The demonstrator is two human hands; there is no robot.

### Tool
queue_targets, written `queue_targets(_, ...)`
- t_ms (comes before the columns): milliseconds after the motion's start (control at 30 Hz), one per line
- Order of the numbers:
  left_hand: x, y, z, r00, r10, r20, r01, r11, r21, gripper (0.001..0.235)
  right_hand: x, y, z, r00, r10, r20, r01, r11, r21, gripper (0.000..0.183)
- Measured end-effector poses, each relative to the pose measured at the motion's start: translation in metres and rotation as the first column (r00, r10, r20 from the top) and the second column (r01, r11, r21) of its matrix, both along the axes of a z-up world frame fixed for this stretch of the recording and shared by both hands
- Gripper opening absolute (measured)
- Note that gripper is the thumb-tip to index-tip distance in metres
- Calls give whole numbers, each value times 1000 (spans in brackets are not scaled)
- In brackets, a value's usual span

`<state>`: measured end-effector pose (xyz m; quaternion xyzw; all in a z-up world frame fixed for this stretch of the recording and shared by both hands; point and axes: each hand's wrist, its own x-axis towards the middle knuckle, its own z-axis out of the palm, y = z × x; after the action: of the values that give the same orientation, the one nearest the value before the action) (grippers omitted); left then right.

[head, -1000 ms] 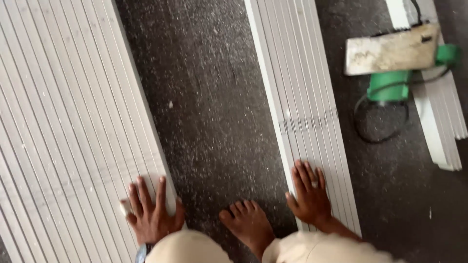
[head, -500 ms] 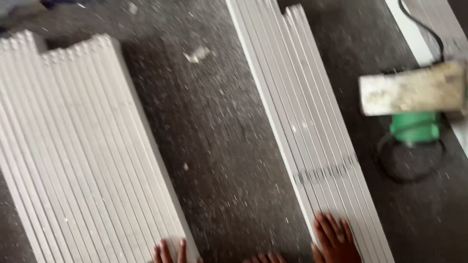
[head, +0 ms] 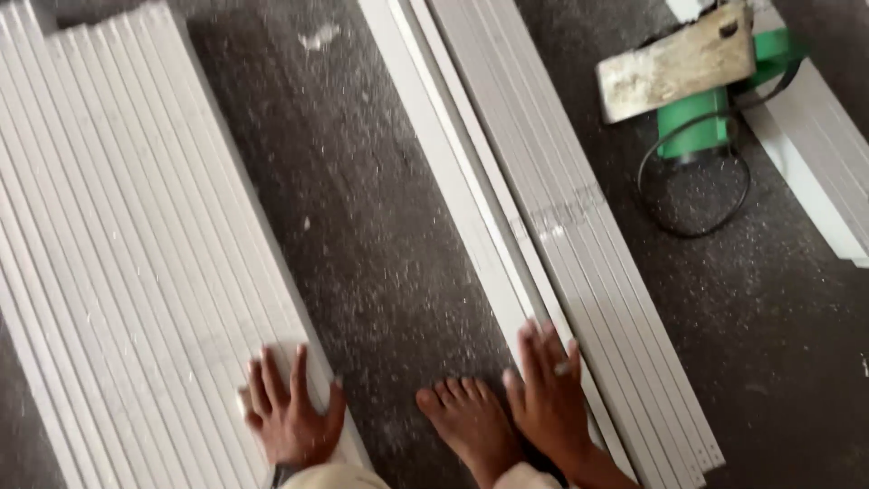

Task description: The person aligns several white slats on the floor and uses a power saw to cut rectangular notches into their edges.

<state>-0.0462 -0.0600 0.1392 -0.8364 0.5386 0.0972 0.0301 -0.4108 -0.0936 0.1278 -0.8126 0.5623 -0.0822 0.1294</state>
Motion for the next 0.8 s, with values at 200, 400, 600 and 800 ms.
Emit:
queue_targets(200,-1,-38,18,983,-183,34,185,946,-266,69,-3,-10,-17,990,-144,-11,141,981,-135,65)
queue_targets(400,-90,-135,59,654,-696,-297,744,663,84,45,-20,-4,-31,993,-85,-76,72,983,-170,60)
queue_targets(600,-172,-147,-13,222,-952,-209,969,240,-66,73,-28,-21,-25,987,-157,-26,147,961,-233,59)
queue_targets(800,-189,-124,-37,257,-931,-260,926,314,-209,70,-32,-15,-20,972,-219,-90,200,962,-184,51)
